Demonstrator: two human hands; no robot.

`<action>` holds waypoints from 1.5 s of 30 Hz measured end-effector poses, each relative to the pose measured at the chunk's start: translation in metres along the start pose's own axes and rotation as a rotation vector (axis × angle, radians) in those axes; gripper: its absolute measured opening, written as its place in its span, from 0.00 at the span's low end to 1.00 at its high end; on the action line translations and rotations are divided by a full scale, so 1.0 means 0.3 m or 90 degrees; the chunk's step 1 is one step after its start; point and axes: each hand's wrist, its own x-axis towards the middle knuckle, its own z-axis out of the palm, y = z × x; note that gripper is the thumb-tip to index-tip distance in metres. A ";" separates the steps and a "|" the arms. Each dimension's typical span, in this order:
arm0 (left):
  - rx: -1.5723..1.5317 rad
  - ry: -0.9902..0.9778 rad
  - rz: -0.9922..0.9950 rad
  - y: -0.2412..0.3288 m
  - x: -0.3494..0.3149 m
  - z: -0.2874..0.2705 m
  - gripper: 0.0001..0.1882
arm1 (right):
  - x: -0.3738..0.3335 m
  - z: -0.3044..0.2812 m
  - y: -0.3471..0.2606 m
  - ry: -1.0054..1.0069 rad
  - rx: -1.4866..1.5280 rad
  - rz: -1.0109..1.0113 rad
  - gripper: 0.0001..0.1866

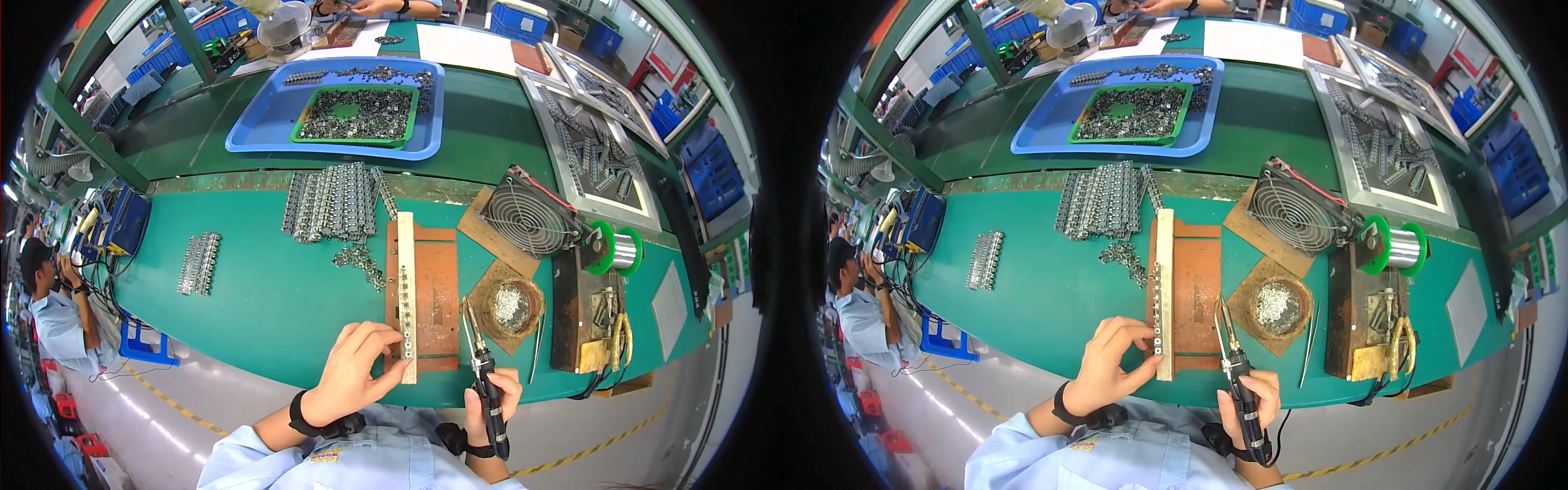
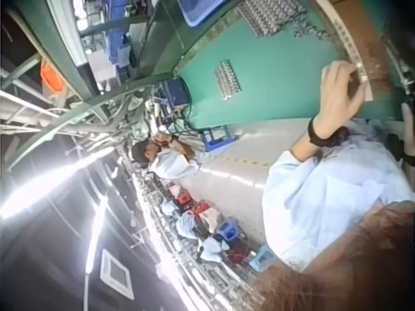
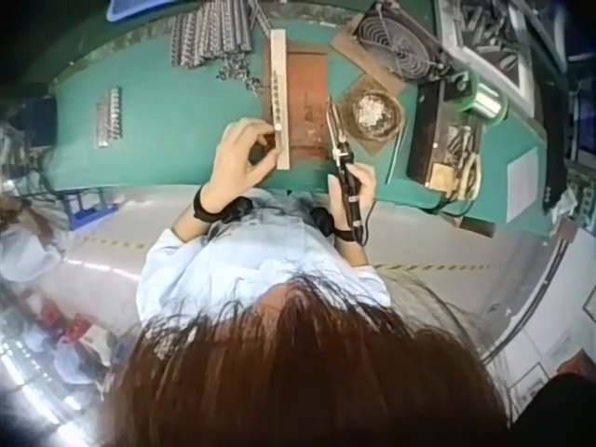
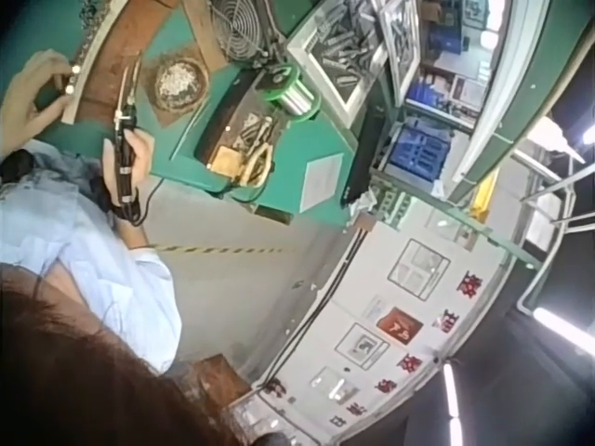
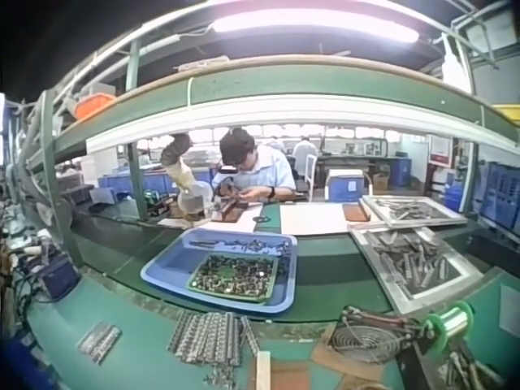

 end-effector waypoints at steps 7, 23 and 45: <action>0.008 0.039 0.028 0.051 0.092 -0.074 0.15 | -0.008 -0.007 0.003 0.001 -0.001 0.002 0.20; 0.021 -0.012 0.063 0.058 0.142 -0.088 0.13 | -0.002 0.005 -0.013 0.051 0.035 0.026 0.19; -0.086 -0.044 -0.003 0.035 0.144 -0.102 0.13 | 0.002 0.014 -0.019 0.067 0.018 0.023 0.19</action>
